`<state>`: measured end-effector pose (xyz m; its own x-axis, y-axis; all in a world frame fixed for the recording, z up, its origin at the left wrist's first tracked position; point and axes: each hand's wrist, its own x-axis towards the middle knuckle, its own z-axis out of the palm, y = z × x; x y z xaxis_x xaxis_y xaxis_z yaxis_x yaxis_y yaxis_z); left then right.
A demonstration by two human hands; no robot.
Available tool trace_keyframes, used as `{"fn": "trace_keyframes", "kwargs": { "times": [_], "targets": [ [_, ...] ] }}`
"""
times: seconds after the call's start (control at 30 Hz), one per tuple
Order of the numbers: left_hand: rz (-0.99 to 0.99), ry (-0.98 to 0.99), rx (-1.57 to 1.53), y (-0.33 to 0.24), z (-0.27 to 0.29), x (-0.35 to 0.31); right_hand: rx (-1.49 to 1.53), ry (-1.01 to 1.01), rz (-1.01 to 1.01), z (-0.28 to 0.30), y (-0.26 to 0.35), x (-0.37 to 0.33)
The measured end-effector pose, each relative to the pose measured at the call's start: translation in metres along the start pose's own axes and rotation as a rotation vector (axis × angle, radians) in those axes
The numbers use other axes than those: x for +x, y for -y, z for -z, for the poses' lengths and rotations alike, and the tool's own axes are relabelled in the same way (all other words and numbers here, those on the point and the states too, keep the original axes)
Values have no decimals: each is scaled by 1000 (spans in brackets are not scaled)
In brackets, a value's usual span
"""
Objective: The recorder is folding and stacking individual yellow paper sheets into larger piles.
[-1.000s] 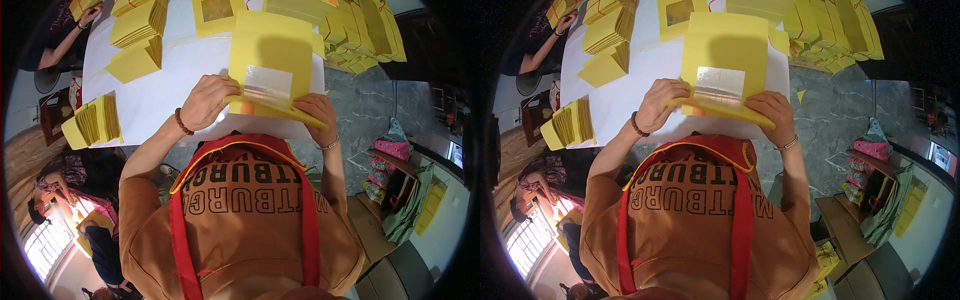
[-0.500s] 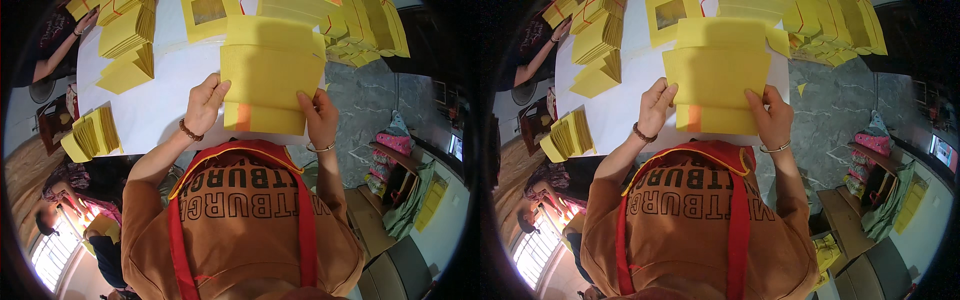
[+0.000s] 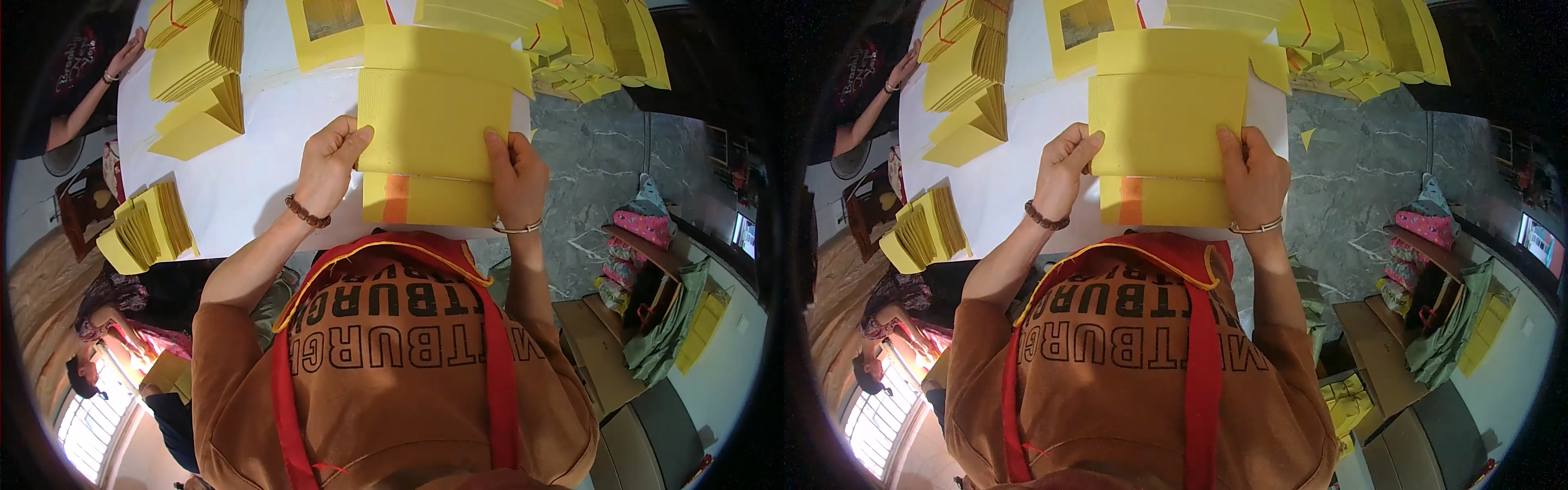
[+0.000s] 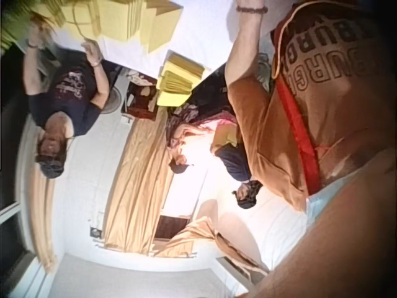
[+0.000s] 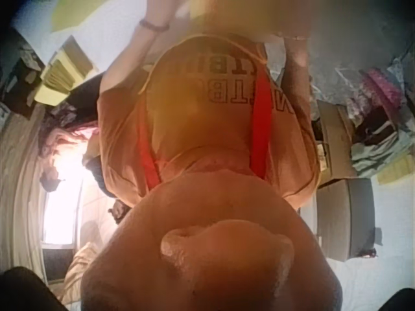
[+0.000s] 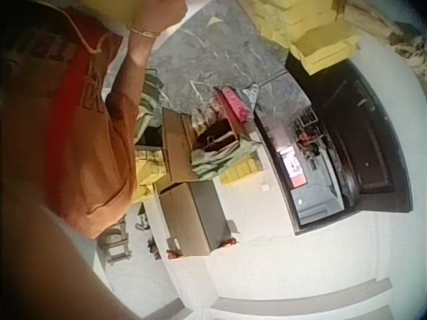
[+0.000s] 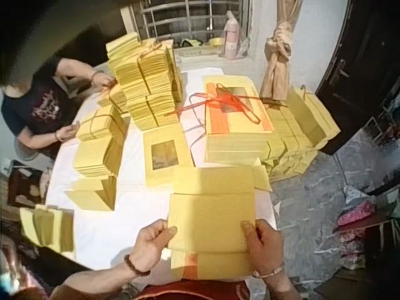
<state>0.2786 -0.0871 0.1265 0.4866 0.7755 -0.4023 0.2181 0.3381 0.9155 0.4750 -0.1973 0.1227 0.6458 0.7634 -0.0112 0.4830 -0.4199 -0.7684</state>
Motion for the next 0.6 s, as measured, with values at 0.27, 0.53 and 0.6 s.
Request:
{"fn": "trace_keyframes", "kwargs": {
  "times": [0.27, 0.53, 0.6],
  "targets": [
    [6, -10, -43, -1, -1, 4, -100, 12, -25, -4, -2, 7],
    [0, -17, -51, 1, 1, 6, -299, -33, 27, -11, -3, 8],
    [0, -22, -41, 2, 2, 7, -326, -41, 43, -12, -4, 9]
  ]
}}
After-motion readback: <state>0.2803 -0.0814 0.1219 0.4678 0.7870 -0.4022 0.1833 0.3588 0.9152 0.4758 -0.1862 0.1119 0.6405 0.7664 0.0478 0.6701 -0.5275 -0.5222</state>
